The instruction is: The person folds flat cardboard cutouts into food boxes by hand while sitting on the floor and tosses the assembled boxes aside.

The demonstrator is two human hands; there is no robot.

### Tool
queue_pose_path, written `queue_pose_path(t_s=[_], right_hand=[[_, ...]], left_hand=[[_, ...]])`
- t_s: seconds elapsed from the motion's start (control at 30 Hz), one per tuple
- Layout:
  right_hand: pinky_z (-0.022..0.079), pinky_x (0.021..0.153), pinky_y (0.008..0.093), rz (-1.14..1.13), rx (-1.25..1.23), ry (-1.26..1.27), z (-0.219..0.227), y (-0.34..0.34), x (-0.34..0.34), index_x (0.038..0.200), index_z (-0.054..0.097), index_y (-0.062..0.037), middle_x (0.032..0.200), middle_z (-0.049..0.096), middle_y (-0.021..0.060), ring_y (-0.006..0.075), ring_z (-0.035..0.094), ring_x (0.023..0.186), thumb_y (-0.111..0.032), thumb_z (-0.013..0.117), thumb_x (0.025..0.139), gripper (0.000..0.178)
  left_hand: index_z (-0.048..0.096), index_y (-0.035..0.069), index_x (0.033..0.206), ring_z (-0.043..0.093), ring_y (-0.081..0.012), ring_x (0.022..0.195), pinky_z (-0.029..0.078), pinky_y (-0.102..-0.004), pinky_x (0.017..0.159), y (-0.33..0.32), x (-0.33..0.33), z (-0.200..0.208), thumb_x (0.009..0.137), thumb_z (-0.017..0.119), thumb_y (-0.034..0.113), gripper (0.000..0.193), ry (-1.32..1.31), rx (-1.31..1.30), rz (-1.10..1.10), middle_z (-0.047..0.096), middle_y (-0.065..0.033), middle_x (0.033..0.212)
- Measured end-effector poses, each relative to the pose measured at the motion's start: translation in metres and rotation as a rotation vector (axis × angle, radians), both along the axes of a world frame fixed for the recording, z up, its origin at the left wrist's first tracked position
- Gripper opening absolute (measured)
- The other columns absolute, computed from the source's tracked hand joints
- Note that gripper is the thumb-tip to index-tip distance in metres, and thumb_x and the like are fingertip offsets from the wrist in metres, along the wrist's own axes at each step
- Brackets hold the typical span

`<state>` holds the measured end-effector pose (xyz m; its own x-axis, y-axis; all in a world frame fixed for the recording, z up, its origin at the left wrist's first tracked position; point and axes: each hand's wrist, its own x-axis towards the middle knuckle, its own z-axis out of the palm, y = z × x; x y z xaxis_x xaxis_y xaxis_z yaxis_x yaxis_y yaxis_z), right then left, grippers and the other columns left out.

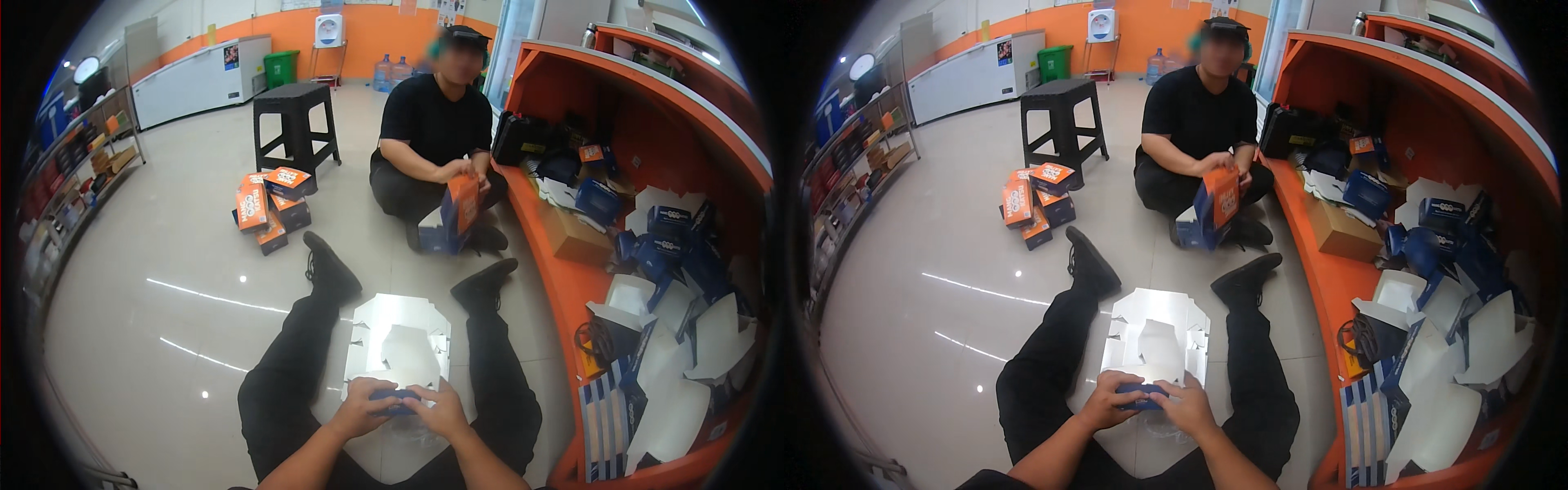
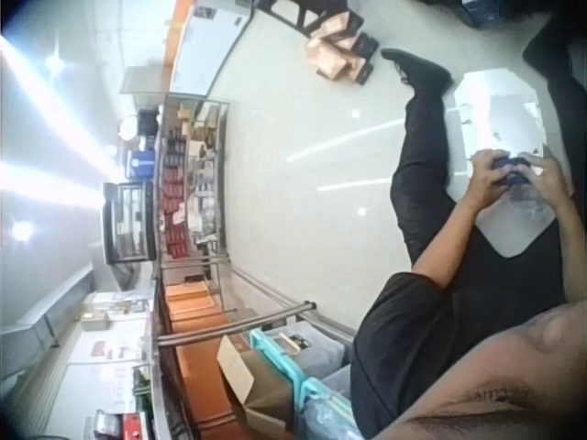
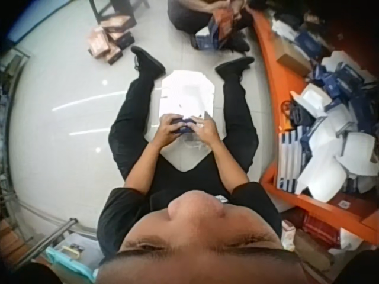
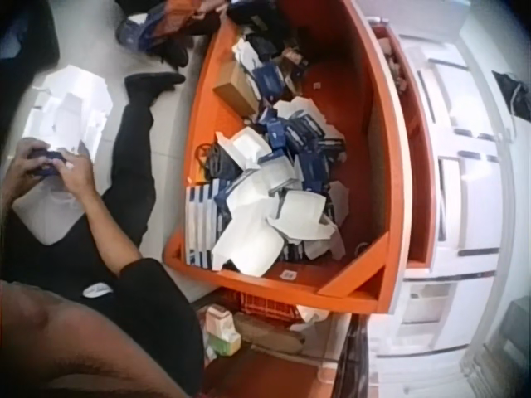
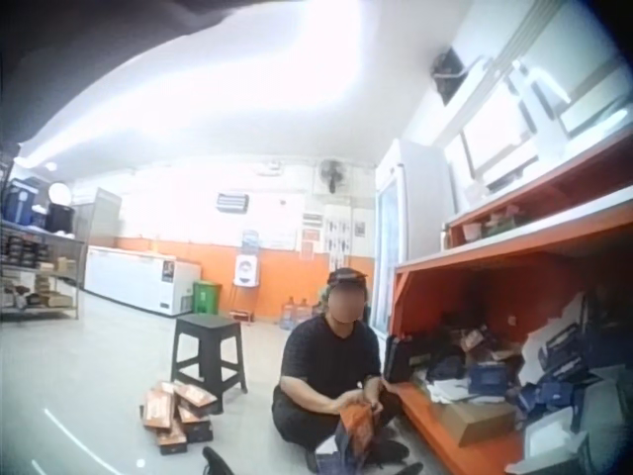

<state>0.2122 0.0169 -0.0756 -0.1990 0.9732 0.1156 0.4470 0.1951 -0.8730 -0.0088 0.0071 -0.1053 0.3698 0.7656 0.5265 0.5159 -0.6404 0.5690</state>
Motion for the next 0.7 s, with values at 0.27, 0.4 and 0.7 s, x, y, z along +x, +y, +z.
queue_pose_path(t_s=[0.27, 0.4, 0.7], right_hand=[[0.052, 0.092, 0.0417, 0.205, 0.102, -0.164, -0.004, -0.002, 0.007, 0.147, 0.045, -0.0114, 0.114, 0.066, 0.023, 0.0413, 0.066, 0.106, -0.025, 0.077, 0.088, 0.069], [0.055, 0.084, 0.0431, 0.199, -0.172, -0.246, 0.036, 0.001, 0.031, 0.141, 0.045, -0.0108, 0.097, 0.072, 0.0168, 0.0344, 0.072, 0.091, -0.023, 0.079, 0.085, 0.067], [0.058, 0.072, 0.0295, -0.752, 0.732, 0.513, 0.267, 0.011, 0.311, 0.152, 0.026, -0.0004, 0.103, 0.068, 0.0131, 0.015, 0.068, 0.075, -0.009, 0.07, 0.095, 0.073]], left_hand=[[0.07, 0.019, 0.117, 0.053, -0.0343, 0.126, 0.04, -0.0487, 0.104, 0.012, 0.003, 0.002, 0.058, 0.091, 0.015, 0.063, -0.019, 0.015, -0.108, 0.058, -0.0114, 0.135], [0.044, 0.001, 0.147, 0.026, -0.049, 0.148, 0.028, -0.0523, 0.119, 0.01, 0.0, 0.003, 0.057, 0.096, 0.025, 0.107, 0.018, -0.034, 0.021, 0.021, -0.0319, 0.159], [0.042, 0.004, 0.149, 0.053, -0.0372, 0.129, 0.054, -0.0418, 0.094, 0.005, 0.003, 0.0, 0.071, 0.083, 0.007, 0.089, -0.284, -0.185, 0.014, 0.026, -0.0199, 0.16]])
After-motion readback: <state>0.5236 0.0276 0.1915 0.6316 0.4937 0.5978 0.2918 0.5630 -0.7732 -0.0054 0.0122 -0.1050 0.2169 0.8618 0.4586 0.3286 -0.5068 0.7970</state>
